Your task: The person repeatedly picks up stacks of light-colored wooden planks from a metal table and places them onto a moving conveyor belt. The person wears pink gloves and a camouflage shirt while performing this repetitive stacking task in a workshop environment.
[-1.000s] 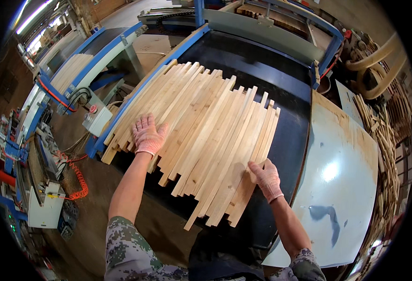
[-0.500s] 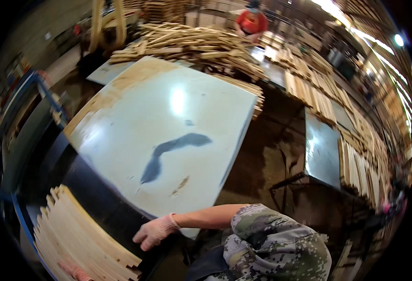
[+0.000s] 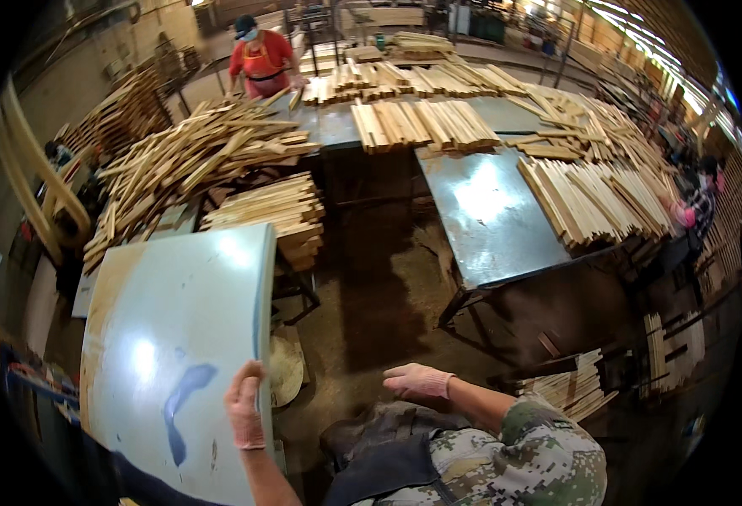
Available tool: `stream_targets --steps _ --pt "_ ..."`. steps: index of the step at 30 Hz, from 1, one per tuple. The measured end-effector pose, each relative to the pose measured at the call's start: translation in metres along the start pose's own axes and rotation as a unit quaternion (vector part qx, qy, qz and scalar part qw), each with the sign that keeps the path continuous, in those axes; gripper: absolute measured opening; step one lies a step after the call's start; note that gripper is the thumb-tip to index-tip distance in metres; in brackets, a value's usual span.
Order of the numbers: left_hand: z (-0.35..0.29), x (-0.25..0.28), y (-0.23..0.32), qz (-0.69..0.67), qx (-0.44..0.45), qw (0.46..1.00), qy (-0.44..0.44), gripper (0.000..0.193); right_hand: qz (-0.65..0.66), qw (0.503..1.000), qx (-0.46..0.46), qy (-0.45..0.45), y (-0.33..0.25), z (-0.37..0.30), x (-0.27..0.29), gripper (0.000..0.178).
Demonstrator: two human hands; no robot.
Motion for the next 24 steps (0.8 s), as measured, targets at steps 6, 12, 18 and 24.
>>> stream_targets --steps 6,12,18,24 --pt "0.045 -0.202 -0.078 0.01 0.138 0.951 -0.275 0.046 0.294 0.945 0.051 0.132 0.015 -0.048 0.16 0.045" --pt "0.103 -0.269 -0.115 -0.012 0.257 0.916 -0.309 0.051 0.452 0.868 0.075 0.192 0.015 -0.026 0.221 0.028" --pt "0.228 -0.304 -0.141 0.005 0.279 0.922 -0.27 0.052 0.47 0.855 0.054 0.212 -0.058 0.046 0.247 0.031" --pt "0.395 -0.376 -0.143 0.005 0.272 0.928 -0.255 0.055 0.48 0.857 0.092 0.161 -0.216 0.122 0.307 0.018"
Point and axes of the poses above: each hand's wrist, its own z-axis towards the middle knuckle, its own x-axis out of the back of the hand, y = z × x, the point moved 9 cm from there along z, towards the middle knuckle, and after that the axes turned 14 degrees about z, right-handed, at the moved point
